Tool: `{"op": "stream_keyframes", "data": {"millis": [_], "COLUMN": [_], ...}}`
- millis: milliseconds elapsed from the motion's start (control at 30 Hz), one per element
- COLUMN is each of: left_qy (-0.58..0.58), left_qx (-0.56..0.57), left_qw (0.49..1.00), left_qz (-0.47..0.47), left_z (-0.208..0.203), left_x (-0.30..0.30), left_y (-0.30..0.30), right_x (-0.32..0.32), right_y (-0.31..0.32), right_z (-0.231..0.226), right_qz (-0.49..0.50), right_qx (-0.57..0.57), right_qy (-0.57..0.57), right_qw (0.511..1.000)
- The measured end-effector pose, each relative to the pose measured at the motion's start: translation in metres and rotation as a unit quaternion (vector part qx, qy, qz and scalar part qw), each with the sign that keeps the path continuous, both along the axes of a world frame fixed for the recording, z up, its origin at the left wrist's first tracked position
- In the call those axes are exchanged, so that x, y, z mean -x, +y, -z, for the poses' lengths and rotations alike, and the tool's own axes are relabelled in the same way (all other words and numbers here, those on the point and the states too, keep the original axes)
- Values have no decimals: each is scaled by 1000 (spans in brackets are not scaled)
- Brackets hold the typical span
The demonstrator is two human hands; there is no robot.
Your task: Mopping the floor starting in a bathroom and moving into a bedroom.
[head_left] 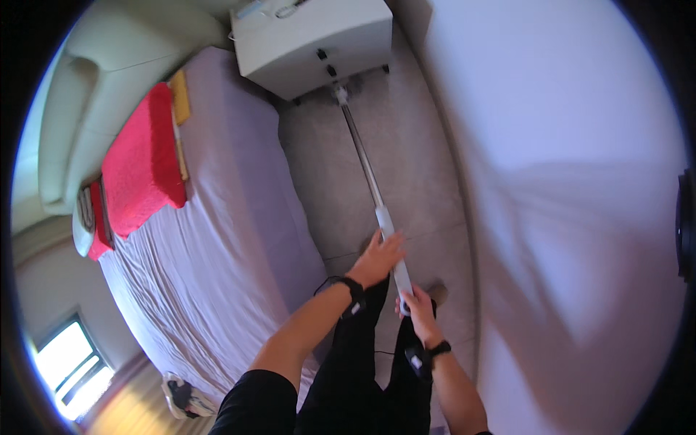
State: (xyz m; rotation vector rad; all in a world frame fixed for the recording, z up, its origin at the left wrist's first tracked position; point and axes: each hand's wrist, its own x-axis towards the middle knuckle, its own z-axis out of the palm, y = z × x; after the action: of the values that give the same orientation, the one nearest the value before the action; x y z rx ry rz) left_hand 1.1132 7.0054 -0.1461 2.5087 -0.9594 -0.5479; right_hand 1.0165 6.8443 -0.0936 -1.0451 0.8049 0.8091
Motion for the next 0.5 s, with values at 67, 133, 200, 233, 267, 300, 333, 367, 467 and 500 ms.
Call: {"op": "stream_keyframes", "data": {"millis": [67,133,200,233,267,300,333,367,467,500], "left_qy": [11,22,-27,-21,-54,-91,-86,-82,-90,-83], "left_qx": [-6,-34,-60,-67,-80,-95,-97,-91,-105,-124], "left_qw": [998,993,993,991,991,990,989,991,989,988], "left_qz": [61,108,100,114,88,55,65,51,52,50], "left_z": [42,73,104,119,133,146,153,160,169,169], "left_x": [-17,-20,-26,-23,-20,-23,-24,-26,-10,2], "left_y": [1,9,4,10,14,8,1,-7,-29,-41], "right_x": [3,7,4,3,2,5,12,13,24,36], "right_y": [-3,10,9,21,13,12,12,4,-24,-34], "right_z": [69,92,122,135,145,160,167,177,179,178], "right_qz": [-85,-67,-122,-183,-233,-223,-211,-203,-227,-234], "right_qx": [55,44,160,269,303,312,324,321,313,316], "right_qy": [-52,-36,-57,-112,-103,-113,-116,-111,-91,-100], "right_qw": [994,996,978,939,918,917,915,919,918,914]}}
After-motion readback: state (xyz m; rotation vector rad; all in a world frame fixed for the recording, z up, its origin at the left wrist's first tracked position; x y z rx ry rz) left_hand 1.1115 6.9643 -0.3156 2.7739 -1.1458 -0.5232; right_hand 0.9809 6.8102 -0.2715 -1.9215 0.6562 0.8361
